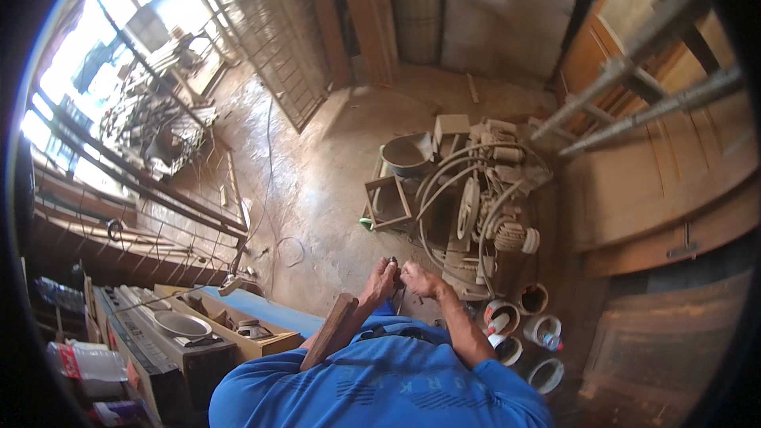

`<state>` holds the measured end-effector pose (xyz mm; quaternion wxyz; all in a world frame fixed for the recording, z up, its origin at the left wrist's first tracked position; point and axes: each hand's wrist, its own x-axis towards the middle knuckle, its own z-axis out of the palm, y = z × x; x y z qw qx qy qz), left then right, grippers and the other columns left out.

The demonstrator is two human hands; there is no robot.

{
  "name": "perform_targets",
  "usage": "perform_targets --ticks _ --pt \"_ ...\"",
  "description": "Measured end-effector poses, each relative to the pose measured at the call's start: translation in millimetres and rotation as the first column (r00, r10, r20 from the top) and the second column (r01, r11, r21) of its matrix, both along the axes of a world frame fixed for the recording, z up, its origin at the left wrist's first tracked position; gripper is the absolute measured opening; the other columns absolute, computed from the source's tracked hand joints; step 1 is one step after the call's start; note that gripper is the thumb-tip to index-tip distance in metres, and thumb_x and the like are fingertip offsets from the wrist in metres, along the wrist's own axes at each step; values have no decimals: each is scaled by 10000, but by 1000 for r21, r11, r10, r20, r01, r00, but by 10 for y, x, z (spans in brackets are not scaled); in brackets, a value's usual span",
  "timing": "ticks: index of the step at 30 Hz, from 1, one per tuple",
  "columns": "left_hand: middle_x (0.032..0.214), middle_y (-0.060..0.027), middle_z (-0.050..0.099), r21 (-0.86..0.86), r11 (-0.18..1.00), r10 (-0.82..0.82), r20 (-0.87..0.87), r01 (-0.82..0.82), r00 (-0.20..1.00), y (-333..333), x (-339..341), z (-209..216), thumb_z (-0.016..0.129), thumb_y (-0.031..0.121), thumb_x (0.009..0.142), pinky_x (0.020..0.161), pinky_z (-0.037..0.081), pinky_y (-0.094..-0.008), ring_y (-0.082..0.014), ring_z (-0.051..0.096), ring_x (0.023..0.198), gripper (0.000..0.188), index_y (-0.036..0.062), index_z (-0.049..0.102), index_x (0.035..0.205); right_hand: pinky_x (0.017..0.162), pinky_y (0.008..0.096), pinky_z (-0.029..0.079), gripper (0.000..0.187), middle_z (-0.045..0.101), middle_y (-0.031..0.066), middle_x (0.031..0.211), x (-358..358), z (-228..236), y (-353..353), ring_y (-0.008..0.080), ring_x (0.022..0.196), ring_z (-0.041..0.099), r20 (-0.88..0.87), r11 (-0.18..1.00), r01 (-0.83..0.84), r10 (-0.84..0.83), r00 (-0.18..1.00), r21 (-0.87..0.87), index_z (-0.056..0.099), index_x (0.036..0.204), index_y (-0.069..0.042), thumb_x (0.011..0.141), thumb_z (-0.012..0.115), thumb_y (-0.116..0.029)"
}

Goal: The person taps a metal pin out of a small wooden piece using a hammer and pulls it free by hand. After walking across the workshop, the person returns to the bench and measures a wooden block using a framing square.

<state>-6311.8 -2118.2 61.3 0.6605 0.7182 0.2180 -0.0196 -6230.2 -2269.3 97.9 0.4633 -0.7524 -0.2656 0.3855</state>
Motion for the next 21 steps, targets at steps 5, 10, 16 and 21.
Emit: perform_targets --ticks 5,10,16,21 --pt "672 -90 533 -54 983 172 -92 -177 981 829 -64 201 429 258 992 479 442 -368 -184 532 533 237 28 478 973 641 361 455 239 569 104 724 55 79 1140 195 712 553 -30 978 -199 197 980 -71 575 927 14 913 510 -215" --pt "691 -48 508 -93 948 291 -136 -305 947 2047 6 130 441 274 984 458 374 -326 -156 477 535 211 73 495 953 674 372 480 263 589 125 847 345 -453 2446 223 722 564 64 939 -343 342 937 11 576 990 21 940 502 -227" --pt "698 -34 538 -409 650 589 -262 -640 765 3598 15 123 445 244 978 364 330 -267 -114 430 452 135 119 491 963 628 318 517 292 589 68 835 904 147 3596 150 701 586 -235 888 -459 447 863 2 556 1163 -4 935 463 -160" --pt "707 -2 531 -613 447 760 -124 -651 638 4460 291 304 431 195 997 350 314 -210 -71 407 451 72 160 482 960 660 318 530 300 600 65 865 1242 18 4016 147 723 612 -332 782 -623 593 734 20 521 1222 1 963 458 -137"
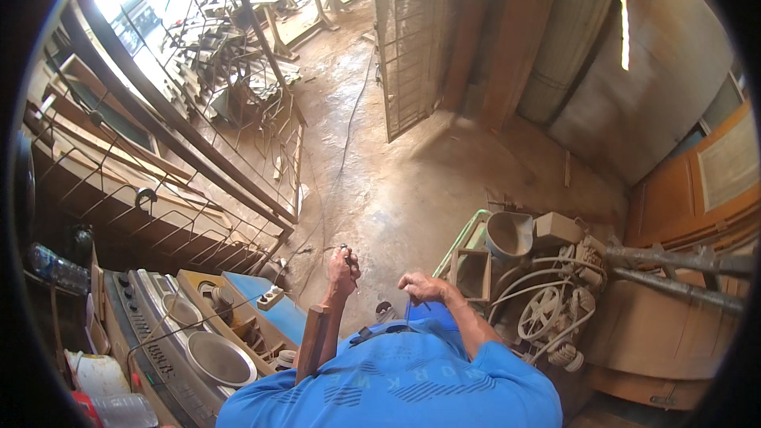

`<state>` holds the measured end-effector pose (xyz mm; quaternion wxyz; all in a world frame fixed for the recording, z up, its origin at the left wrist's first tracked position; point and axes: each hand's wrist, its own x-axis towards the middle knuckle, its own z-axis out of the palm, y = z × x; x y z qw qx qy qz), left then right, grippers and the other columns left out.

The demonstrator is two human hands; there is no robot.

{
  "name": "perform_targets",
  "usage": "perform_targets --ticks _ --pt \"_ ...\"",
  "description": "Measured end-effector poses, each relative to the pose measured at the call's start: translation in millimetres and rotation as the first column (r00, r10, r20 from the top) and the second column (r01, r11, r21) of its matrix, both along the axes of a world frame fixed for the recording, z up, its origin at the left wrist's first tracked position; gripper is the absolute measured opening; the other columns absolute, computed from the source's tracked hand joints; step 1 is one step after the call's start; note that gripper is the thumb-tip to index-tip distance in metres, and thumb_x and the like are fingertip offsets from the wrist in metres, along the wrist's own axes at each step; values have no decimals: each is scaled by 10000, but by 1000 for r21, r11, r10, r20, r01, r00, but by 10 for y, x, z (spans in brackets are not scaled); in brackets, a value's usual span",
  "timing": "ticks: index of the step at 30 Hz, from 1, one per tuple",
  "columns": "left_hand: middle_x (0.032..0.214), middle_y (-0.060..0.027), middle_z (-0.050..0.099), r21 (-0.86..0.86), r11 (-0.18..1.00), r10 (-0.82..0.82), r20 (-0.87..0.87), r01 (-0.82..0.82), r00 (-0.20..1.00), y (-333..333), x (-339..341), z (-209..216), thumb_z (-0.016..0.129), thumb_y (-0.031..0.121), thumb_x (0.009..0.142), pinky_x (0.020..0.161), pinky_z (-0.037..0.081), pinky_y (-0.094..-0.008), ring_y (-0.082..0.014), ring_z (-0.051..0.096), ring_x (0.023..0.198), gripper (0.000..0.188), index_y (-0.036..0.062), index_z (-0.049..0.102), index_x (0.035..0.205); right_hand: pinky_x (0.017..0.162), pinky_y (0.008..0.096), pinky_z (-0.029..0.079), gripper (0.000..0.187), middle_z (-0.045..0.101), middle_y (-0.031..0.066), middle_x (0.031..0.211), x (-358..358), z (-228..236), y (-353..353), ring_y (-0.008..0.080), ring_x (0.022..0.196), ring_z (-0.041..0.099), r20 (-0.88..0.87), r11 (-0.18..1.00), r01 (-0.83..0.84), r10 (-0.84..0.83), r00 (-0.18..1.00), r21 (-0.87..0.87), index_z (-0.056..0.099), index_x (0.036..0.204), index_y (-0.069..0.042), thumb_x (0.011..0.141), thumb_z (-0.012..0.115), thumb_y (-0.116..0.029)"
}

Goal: The person taps a metal pin out of a small wooden piece using a hammer and pulls it free by hand. After walking across the workshop, the person returns to the bench and measures a wooden block using a framing square.

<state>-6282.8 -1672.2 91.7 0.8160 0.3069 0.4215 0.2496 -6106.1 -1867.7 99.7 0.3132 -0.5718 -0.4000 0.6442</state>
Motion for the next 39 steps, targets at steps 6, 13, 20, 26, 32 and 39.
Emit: perform_targets --ticks 6,13,20,26,32,39 --pt "709 1 537 -14 996 87 51 -86 995 922 583 162 442 191 996 358 330 -217 -84 427 454 74 158 485 945 625 253 443 367 493 -1 803 -3 163 1080 95 691 478 -476 970 166 -233 848 -179 487 1299 -11 980 541 -183" --pt "696 -4 542 30 964 262 35 -263 964 2205 1398 177 467 222 995 363 336 -222 -86 434 445 91 165 492 928 525 247 425 412 605 56 867 1278 -277 2473 101 622 503 -320 962 103 -184 929 -254 473 1320 1 928 559 -91" --pt "681 21 525 84 929 361 1 -360 933 3205 1944 350 495 254 987 366 325 -216 -77 426 448 113 150 522 952 542 274 485 338 651 126 827 2827 -171 3765 127 623 562 -30 944 183 -198 980 -275 586 1166 55 869 550 -102" --pt "675 29 518 59 937 346 -27 -344 938 4255 2164 163 518 263 981 367 330 -225 -68 422 449 165 108 569 1006 591 292 501 376 663 112 833 3370 -457 5037 155 676 604 300 992 120 -108 948 -23 616 1146 86 814 565 -81" --pt "667 5 527 48 939 332 122 -340 935 5735 2548 -262 532 264 953 382 326 -242 -101 434 455 165 101 553 969 539 287 493 374 669 87 830 3739 -643 6913 122 636 602 -88 927 372 -375 923 -52 634 1187 4 841 519 -80" --pt "646 5 494 105 960 250 108 -261 962 7445 3348 -7 491 231 953 373 319 -240 -90 415 440 134 104 522 924 858 405 537 411 677 239 1083 4610 -1634 8585 330 983 684 694 934 156 -345 631 322 671 1142 -20 778 543 -159"
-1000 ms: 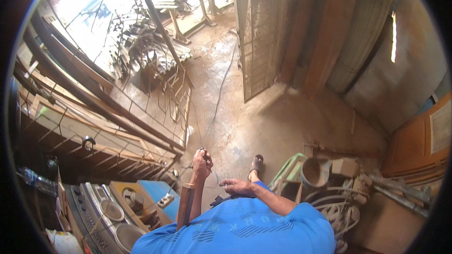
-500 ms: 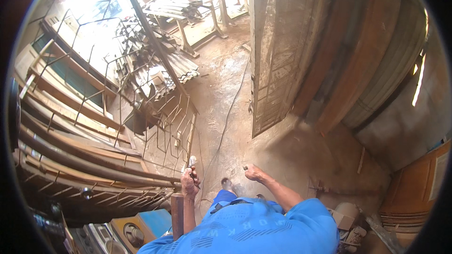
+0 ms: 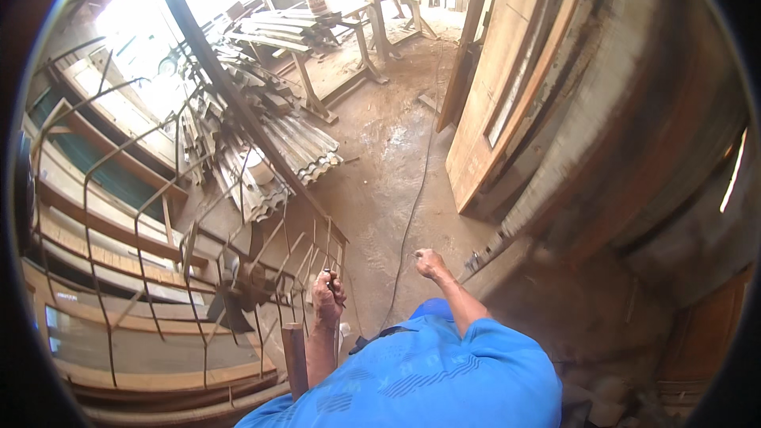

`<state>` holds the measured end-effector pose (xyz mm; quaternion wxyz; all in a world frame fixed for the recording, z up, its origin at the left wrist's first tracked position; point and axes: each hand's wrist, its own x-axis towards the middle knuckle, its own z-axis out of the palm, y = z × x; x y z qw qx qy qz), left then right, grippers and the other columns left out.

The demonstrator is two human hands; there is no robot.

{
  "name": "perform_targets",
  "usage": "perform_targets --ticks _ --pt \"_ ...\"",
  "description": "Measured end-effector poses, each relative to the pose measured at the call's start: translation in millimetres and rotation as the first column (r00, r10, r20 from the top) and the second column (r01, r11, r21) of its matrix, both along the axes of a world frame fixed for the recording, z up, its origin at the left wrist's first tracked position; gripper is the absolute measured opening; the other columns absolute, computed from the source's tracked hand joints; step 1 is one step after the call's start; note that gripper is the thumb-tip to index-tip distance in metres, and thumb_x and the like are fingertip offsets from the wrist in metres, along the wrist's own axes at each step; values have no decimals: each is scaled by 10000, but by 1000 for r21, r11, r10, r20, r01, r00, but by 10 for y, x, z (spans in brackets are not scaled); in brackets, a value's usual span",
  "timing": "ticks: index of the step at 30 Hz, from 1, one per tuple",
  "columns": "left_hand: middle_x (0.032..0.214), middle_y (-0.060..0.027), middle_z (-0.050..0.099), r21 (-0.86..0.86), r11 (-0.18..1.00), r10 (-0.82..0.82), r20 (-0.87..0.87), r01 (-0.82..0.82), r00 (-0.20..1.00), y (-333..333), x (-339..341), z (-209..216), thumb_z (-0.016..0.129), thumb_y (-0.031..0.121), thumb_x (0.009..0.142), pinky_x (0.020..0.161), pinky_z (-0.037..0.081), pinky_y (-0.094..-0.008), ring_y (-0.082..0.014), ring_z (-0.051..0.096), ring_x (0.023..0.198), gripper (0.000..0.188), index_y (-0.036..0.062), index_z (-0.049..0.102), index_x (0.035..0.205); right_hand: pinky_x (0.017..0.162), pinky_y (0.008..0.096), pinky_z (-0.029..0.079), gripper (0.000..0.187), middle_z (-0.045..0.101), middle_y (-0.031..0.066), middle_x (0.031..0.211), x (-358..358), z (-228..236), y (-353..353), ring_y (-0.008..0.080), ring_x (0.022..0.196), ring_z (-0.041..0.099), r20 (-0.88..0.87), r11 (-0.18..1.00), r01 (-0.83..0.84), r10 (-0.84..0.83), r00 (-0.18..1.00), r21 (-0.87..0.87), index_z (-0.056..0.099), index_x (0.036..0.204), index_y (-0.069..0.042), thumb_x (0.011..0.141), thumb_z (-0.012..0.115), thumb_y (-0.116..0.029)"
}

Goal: The person taps a metal pin out of a small wooden piece using a hammer and pulls it free by hand. After walking across the workshop, the person returns to the bench and measures a wooden block using a framing square.

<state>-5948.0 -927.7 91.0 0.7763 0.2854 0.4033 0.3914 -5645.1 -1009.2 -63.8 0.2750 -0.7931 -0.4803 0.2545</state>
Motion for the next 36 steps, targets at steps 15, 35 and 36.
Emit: perform_targets --ticks 15,35,36 --pt "622 10 510 22 964 264 53 -266 963 3476 1670 -315 548 253 905 371 313 -251 -100 411 438 160 94 568 896 511 411 505 173 666 163 716 2237 -1599 2526 295 585 625 -149 779 -81 -16 989 -622 704 766 -32 778 551 -113" --pt "615 0 483 42 986 -161 53 158 986 8739 5594 -182 494 235 931 376 294 -259 -108 402 438 145 99 518 888 656 453 530 284 703 180 850 5496 -1390 5810 324 752 682 -18 726 288 -383 924 -624 731 836 -84 749 641 -339" --pt "616 3 485 74 977 -205 63 201 977 8929 5867 -134 494 240 936 376 293 -256 -104 406 438 147 102 515 890 618 429 527 239 693 162 759 5479 -1488 5769 293 722 678 35 691 360 -436 899 -627 720 786 -62 759 646 -288"
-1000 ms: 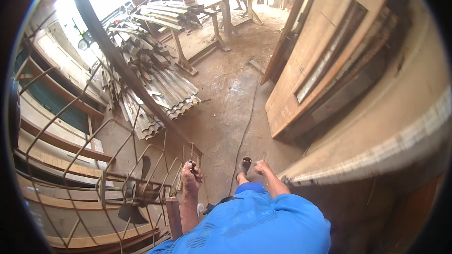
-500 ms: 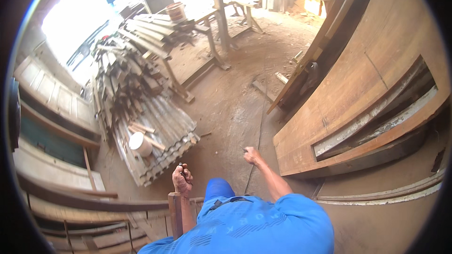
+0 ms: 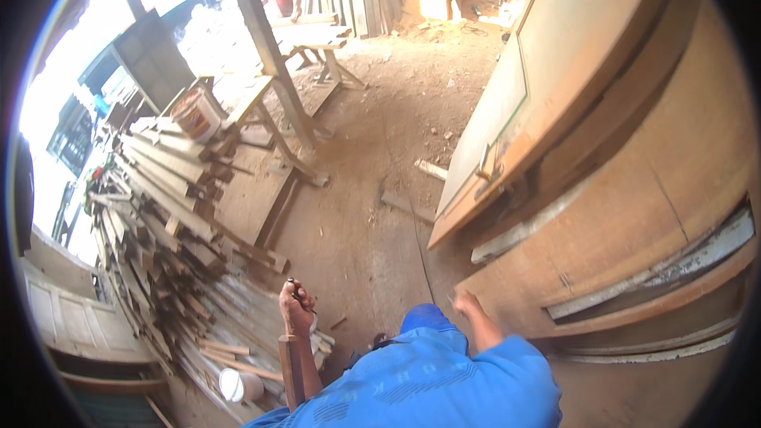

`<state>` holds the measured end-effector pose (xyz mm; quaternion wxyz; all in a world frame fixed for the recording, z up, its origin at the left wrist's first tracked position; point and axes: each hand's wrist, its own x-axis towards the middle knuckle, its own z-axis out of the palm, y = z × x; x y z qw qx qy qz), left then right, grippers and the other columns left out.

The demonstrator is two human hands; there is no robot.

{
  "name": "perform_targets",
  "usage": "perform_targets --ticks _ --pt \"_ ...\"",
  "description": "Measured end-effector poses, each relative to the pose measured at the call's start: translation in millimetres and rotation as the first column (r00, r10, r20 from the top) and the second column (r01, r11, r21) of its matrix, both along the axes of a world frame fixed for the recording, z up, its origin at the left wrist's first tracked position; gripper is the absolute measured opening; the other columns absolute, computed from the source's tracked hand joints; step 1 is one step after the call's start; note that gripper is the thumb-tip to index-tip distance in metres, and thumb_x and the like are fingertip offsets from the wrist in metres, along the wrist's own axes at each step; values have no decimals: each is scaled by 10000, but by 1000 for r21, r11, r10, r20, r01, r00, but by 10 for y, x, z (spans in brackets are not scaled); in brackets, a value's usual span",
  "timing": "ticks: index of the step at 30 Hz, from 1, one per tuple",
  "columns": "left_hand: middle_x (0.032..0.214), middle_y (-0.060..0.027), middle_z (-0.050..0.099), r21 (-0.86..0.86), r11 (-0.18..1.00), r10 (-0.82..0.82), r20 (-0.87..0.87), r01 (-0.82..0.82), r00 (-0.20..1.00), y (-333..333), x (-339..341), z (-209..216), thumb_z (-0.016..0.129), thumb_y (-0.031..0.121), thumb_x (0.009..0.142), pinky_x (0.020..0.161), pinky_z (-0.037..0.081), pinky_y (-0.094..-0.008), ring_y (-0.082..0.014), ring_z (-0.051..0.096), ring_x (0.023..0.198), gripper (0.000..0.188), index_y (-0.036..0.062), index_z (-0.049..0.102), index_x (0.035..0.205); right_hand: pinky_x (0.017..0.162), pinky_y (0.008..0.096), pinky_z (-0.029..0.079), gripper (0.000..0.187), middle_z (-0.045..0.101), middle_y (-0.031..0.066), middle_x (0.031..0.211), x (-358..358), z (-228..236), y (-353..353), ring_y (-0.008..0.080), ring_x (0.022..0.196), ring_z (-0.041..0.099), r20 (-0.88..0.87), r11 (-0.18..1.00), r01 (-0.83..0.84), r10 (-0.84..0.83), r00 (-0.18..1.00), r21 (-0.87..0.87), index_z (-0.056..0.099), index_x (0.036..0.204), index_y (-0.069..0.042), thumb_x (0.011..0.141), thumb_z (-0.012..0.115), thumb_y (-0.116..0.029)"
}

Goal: The person taps a metal pin out of a small wooden piece using a hammer and pulls it free by hand. After walking across the workshop, the person returns to the bench and measures a wooden block using a framing square.

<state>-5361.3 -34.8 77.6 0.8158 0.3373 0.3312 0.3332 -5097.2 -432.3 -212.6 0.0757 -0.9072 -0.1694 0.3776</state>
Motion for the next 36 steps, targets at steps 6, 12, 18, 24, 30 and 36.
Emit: perform_targets --ticks 6,12,18,24,30,36 --pt "618 0 485 30 991 -130 29 129 991 868 1626 -46 488 251 953 382 310 -253 -102 419 451 165 100 507 889 565 417 504 202 681 179 715 211 -339 72 276 613 648 -392 973 216 -228 891 -76 726 758 -23 770 665 -215" --pt "616 -15 485 -5 985 -172 -44 172 984 1941 3212 67 458 210 934 381 308 -260 -113 402 428 146 98 505 852 617 418 523 313 672 194 716 2190 -703 1518 344 708 672 13 992 -56 55 998 111 723 720 -49 743 689 -360" --pt "612 1 481 49 993 -103 -33 104 994 2650 4729 466 469 239 929 396 299 -261 -111 395 434 156 113 516 851 536 385 519 176 660 163 649 4537 1303 3600 255 577 658 157 872 9 -98 983 489 656 686 -10 728 622 -177" --pt "607 11 461 6 970 -244 3 244 970 3433 6279 367 472 240 928 414 315 -258 -109 409 474 145 125 522 856 485 332 482 163 638 92 689 5860 1982 4624 172 570 616 -219 514 423 -410 885 746 611 899 -2 764 622 -93" --pt "632 35 469 36 943 -333 22 332 943 4465 8036 301 456 249 944 426 327 -245 -91 416 493 143 150 515 859 421 286 424 120 635 80 679 7444 1364 4897 133 492 563 -417 354 561 -408 812 748 630 883 -10 779 577 -40" --pt "656 28 483 45 930 -365 -19 365 931 5110 9632 613 469 246 942 451 342 -243 -92 426 511 140 138 519 868 449 325 492 126 665 91 624 7590 741 4419 162 483 611 -289 560 750 -698 656 352 726 797 -70 765 604 -65"
